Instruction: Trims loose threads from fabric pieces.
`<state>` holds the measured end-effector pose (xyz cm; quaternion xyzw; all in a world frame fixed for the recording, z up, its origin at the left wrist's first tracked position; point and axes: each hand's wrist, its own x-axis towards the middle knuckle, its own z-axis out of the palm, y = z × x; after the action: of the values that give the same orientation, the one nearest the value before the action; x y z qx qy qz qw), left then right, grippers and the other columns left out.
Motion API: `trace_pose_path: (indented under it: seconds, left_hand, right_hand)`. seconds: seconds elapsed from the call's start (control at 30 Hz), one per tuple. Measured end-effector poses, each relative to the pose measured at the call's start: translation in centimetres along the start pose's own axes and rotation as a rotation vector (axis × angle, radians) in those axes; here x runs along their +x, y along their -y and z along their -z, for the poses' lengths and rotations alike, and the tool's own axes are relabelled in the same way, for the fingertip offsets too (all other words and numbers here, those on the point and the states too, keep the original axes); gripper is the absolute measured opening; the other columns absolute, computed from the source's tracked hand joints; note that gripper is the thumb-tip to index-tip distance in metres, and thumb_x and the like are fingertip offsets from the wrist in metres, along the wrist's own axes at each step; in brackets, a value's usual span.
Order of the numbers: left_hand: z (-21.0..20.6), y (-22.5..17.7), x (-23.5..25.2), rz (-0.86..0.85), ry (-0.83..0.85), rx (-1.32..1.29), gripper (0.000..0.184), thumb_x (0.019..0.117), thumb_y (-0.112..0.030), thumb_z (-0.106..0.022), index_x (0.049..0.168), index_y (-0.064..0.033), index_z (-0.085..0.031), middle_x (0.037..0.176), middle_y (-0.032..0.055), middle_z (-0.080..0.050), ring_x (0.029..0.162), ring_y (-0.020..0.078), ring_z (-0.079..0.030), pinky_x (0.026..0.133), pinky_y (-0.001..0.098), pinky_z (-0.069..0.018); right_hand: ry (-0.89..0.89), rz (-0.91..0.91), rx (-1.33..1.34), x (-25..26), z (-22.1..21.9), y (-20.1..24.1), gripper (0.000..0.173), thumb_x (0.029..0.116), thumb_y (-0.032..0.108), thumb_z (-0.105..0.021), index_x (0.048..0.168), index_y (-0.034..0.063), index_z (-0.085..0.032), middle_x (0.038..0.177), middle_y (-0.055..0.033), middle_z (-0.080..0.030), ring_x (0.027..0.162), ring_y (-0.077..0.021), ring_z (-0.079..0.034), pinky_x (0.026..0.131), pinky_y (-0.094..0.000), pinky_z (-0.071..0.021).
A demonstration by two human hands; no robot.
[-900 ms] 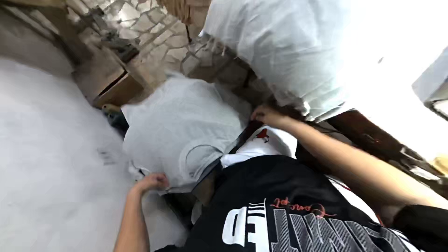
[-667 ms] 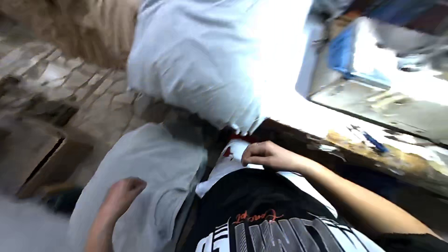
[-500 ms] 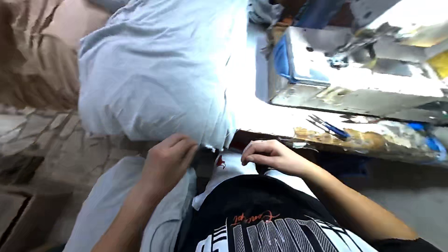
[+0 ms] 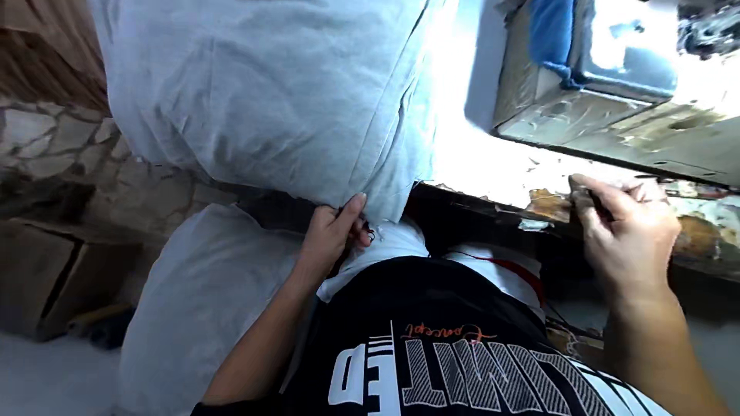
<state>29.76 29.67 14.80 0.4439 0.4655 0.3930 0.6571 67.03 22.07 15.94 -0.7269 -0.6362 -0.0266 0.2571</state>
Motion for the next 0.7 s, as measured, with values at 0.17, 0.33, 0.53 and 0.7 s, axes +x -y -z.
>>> trace_pose_path:
  seconds: [0.17,0.33,0.53,0.7]
  left_hand:
    - [1.5,4.2,-3.3,-0.217,-0.004,0.123,0.036,0.1114,-0.022,-0.034,0.088,-0.0125,-0.059,0.057,-0.0097,-0.054,0.049,0.0006,-0.054,0.054,0.0175,-0.0513]
    - [0.8,4.7,-5.0,-0.328,-0.044,0.183,0.036,0.1115,-0.022,-0.034,0.089,-0.0112,-0.06,0.059,-0.0103,-0.055,0.052,-0.0002,-0.055,0.056,0.0169,-0.0516]
    - [-0.4,3.9,-5.6,-0.372,-0.053,0.239,0.036,0.1106,-0.017,-0.036,0.087,-0.0063,-0.061,0.064,-0.007,-0.057,0.053,-0.0002,-0.054,0.054,0.0167,-0.0509]
    - [0.7,5.0,-6.7,-0.352,0.139,0.364,0.04,0.1113,-0.022,-0.038,0.09,-0.0007,-0.065,0.071,-0.0051,-0.058,0.058,-0.0032,-0.054,0.058,0.0148,-0.0506]
  right_hand:
    - [-0.322,0.13,0.305,-1.8,1.9,-0.9,0.042,0.112,0.019,-0.041,0.139,-0.0107,-0.051,0.087,-0.0115,-0.063,0.072,-0.0081,-0.061,0.07,-0.0261,-0.0551]
    - [0.228,0.273,0.642,-1.2,-0.2,10.0,0.039,0.107,0.04,-0.048,0.131,0.0185,-0.07,0.095,0.004,-0.067,0.075,-0.0031,-0.057,0.065,-0.0233,-0.048]
    - [-0.018,0.912,0.275,2.4,-7.4,17.9,0.02,0.1012,0.015,-0.06,0.112,0.0066,-0.074,0.082,-0.0132,-0.065,0.07,-0.0308,-0.064,0.053,-0.0407,-0.0483]
    - [0.098,0.939,0.433,2.7,-8.7,17.7,0.021,0.1028,0.016,-0.056,0.103,0.0061,-0.074,0.08,-0.0088,-0.065,0.063,-0.0242,-0.063,0.048,-0.0378,-0.0459]
